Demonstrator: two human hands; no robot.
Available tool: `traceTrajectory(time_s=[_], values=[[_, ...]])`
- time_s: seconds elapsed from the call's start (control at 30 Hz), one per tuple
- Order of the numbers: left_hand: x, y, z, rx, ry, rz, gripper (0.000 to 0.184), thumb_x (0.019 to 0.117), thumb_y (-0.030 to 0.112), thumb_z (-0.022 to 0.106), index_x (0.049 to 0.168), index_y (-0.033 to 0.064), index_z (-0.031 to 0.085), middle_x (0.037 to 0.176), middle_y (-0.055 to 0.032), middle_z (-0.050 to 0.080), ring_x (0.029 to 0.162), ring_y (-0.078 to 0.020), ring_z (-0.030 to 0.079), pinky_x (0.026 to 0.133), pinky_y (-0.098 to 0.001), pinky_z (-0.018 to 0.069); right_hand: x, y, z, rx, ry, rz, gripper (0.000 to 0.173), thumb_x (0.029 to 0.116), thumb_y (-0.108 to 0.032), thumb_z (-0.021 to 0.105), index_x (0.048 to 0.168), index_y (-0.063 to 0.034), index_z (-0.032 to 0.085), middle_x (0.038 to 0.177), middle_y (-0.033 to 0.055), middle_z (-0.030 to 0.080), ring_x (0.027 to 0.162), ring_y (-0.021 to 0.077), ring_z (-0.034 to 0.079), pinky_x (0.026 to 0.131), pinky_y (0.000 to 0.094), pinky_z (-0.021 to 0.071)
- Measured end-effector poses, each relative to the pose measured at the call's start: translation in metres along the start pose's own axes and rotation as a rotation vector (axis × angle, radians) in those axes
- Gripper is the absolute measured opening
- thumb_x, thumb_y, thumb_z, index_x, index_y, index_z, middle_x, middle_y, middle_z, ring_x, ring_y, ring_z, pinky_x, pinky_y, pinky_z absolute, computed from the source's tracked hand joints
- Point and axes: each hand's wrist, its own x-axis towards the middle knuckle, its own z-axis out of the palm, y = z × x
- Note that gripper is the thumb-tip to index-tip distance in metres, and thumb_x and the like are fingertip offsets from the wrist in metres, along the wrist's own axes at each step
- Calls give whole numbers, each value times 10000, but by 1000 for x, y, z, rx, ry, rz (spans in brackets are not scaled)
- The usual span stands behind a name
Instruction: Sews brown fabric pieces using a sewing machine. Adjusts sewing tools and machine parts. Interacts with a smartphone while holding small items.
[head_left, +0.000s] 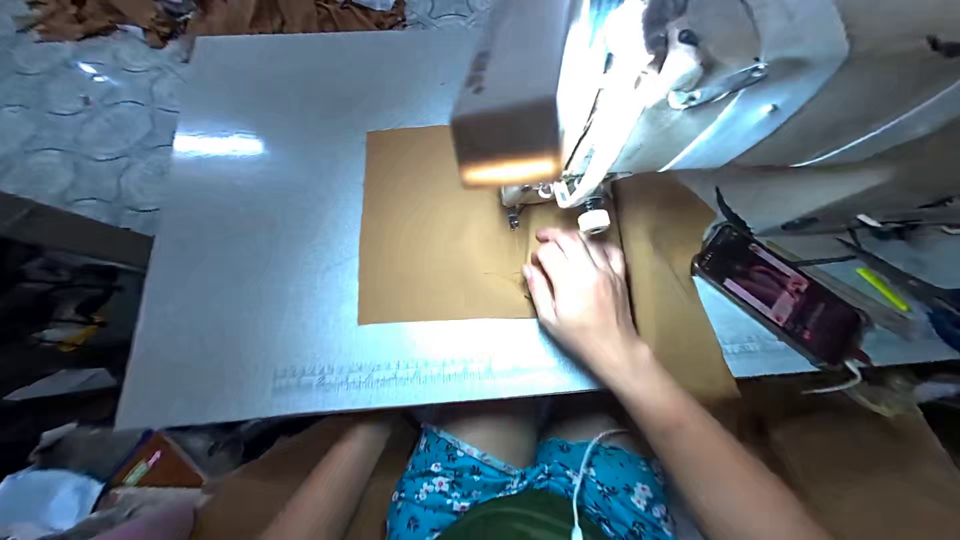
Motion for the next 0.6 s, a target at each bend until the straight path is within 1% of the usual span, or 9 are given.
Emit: traceTrajectory(time_s=[0.07,0.1,0.17,0.2,0.23,0.3,0.37,0.43,0.6], values=[[14,-6,0,4,-519,-193,359,1056,149,547,1289,-121,596,1239,-286,634,1155,-322,612,1050,-458,460,13,5,8,-52,-103,14,278,1015,-236,598,1187,-41,696,1216,205,678,1114,426,650,857,632,481],[18,-11,0,15,-752,-61,348,1047,192,564,1213,-102,648,1104,-262,684,1027,-306,660,952,-486,512,16,6,10,-79,-148,52,338,1014,-246,622,1291,-59,676,1234,220,668,1132,450,635,871,655,470],[17,-4,-9,-89,-1172,304,306,1022,200,535,1112,-50,687,918,-108,690,791,-117,608,746,-328,507,15,8,15,-112,-196,91,388,1019,-268,618,1359,-85,654,1279,224,654,1176,468,609,888,675,454],[15,15,-17,-143,-1212,482,321,1036,211,515,1092,-36,712,915,-60,706,770,-44,600,719,-249,499,13,9,16,-118,-204,86,390,1024,-267,607,1367,-86,652,1289,227,649,1187,473,602,879,677,456],[16,39,-26,-141,-1064,645,332,1048,204,495,1028,-25,736,882,-43,721,753,-21,618,703,-216,512,11,8,17,-111,-210,81,388,1032,-263,595,1372,-84,649,1295,232,642,1196,478,594,877,680,455],[34,90,-29,64,-430,846,310,1045,148,500,919,-14,732,761,-80,674,693,-143,636,644,-323,529,8,5,17,-97,-205,68,385,1040,-249,577,1375,-72,645,1295,241,632,1189,487,588,864,680,455],[81,123,-10,207,75,915,249,1015,150,567,1041,21,779,811,-134,683,745,-272,686,666,-452,564,5,0,18,-99,-206,73,389,1046,-241,557,1386,-68,636,1300,246,624,1183,490,586,856,677,453],[123,145,3,315,177,877,295,1025,226,597,1205,52,754,906,-181,669,807,-344,673,711,-515,541,4,-7,17,-121,-230,105,395,1051,-245,553,1400,-74,626,1326,241,616,1200,483,582,848,672,454],[158,142,20,537,48,882,404,1031,335,592,1289,45,705,994,-199,691,869,-369,701,731,-530,553,1,-13,18,-166,-226,156,407,1055,-235,535,1412,-54,610,1305,231,622,1175,463,590,813,637,459]])
